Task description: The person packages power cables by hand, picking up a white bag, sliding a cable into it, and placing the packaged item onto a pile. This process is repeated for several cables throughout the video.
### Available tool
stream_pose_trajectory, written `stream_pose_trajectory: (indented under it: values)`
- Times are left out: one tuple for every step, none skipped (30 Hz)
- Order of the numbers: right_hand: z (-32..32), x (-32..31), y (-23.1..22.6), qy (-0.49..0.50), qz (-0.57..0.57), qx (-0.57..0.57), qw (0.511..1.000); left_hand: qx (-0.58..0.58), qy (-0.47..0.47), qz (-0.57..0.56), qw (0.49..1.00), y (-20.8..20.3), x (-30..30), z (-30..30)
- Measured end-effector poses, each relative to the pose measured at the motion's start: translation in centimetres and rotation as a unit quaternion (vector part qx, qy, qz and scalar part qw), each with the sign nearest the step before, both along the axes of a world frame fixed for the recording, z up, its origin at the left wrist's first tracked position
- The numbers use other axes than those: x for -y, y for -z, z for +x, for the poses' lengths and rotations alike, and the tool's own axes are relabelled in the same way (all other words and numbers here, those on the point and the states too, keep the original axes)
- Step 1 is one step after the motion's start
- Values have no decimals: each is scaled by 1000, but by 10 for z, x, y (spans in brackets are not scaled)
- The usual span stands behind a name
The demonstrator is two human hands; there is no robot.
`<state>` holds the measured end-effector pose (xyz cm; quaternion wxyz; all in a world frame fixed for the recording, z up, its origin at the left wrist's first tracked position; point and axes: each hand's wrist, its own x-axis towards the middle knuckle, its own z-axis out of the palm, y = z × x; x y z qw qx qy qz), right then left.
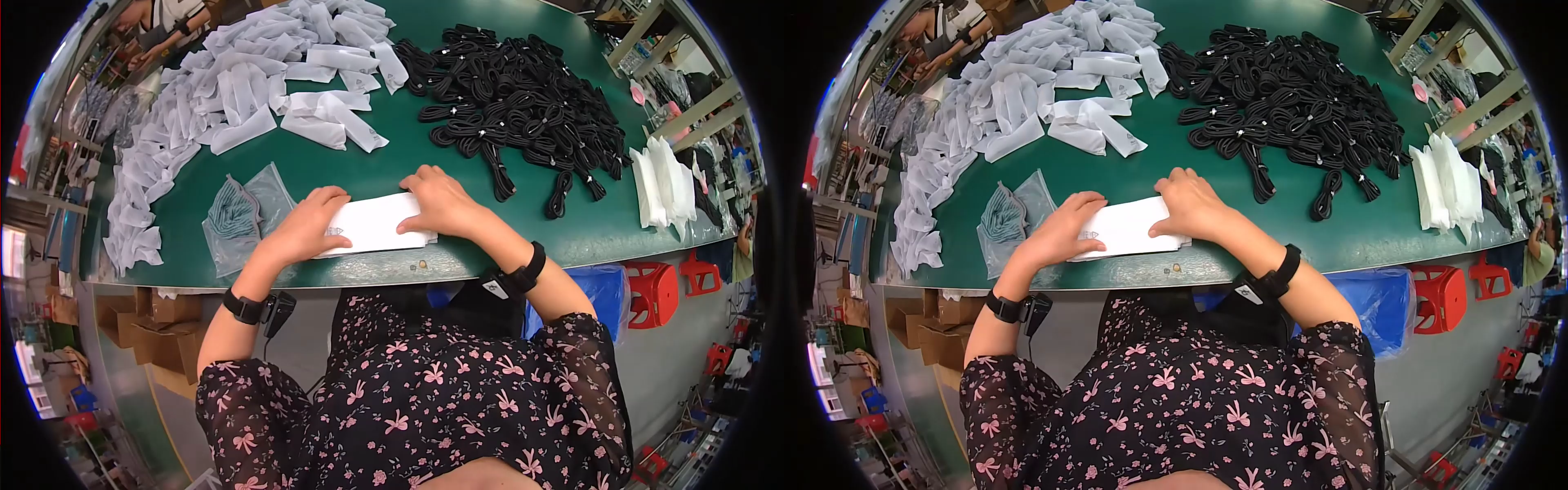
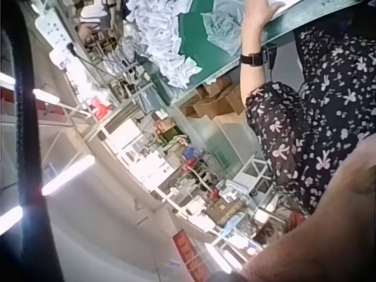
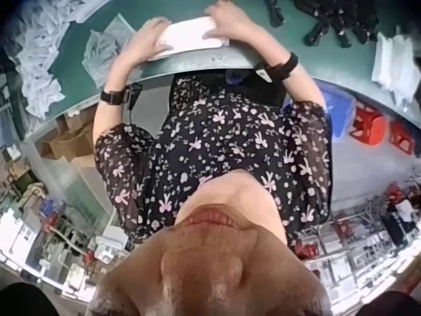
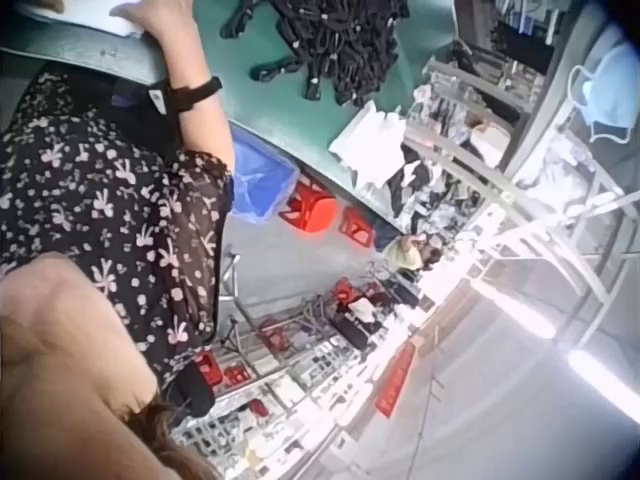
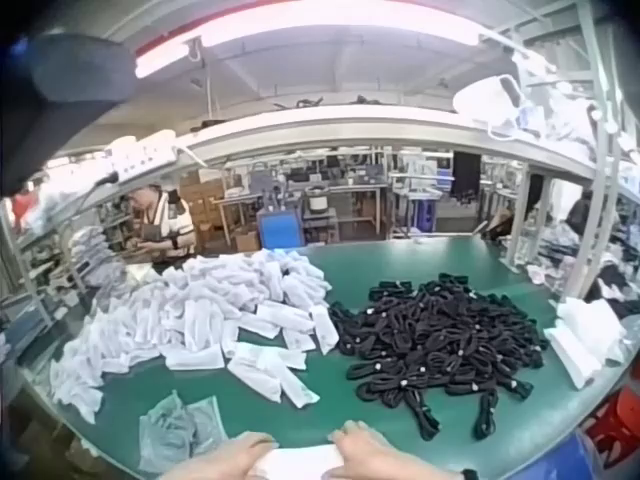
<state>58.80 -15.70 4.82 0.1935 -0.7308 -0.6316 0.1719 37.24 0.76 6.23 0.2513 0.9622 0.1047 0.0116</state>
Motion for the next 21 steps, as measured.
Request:
stream_pose_trajectory:
  values:
    - [0, -4, -5, 5, -67, 3, 998, -32, -2, 20, 999, 2, 1, -1]
    - [2, -10, -6, 4, -66, 3, 998, -32, -3, 21, 999, 3, 0, 0]
    - [5, -17, -8, -4, -111, -13, 994, -63, -6, 6, 998, 2, -3, 4]
    - [7, -23, -10, -11, -155, -29, 987, -94, -9, -10, 995, 1, -5, 9]
    - [8, -25, -11, -19, -198, -45, 979, -125, -12, -25, 992, 0, -8, 13]
    - [8, -24, -9, -16, -197, -43, 979, -123, -10, -23, 992, -1, -10, 16]
    - [8, -23, -5, -30, -158, -15, 987, -149, 4, -8, 989, -1, -12, 19]
    - [6, -21, -3, -44, -119, 14, 992, -175, 17, 7, 984, -2, -13, 22]
    - [6, -19, 0, -59, -79, 42, 994, -202, 30, 22, 979, -3, -13, 24]
    - [6, -16, 2, -57, -78, 44, 994, -200, 31, 23, 979, -5, -12, 23]
    - [4, -14, 1, -56, -76, 15, 995, -196, 10, -7, 980, -5, -9, 22]
    - [2, -11, 0, -55, -74, -13, 996, -193, -12, -39, 980, -7, -5, 20]
    - [-1, -8, -1, -54, -71, -43, 995, -189, -33, -69, 979, -10, -1, 17]
    - [-3, -4, -3, -53, -69, -42, 995, -189, -33, -67, 979, -13, 4, 14]
    - [-5, 2, -5, -57, -35, -54, 996, -152, -50, -55, 986, -18, 11, 10]
    - [-5, 7, -7, -62, -1, -65, 996, -114, -67, -43, 990, -22, 17, 7]
    - [-5, 11, -10, -66, 33, -76, 994, -76, -84, -31, 993, -24, 21, 5]
    - [-6, 15, -13, -68, 34, -77, 994, -76, -85, -30, 993, -24, 23, 4]
    - [-7, 18, -16, -78, 114, 23, 990, 25, -53, 65, 996, -23, 25, 2]
    - [-7, 22, -19, -87, 192, 121, 970, 125, -18, 160, 979, -21, 27, 2]
    - [-8, 25, -20, -94, 267, 218, 934, 223, 17, 252, 942, -20, 29, 1]
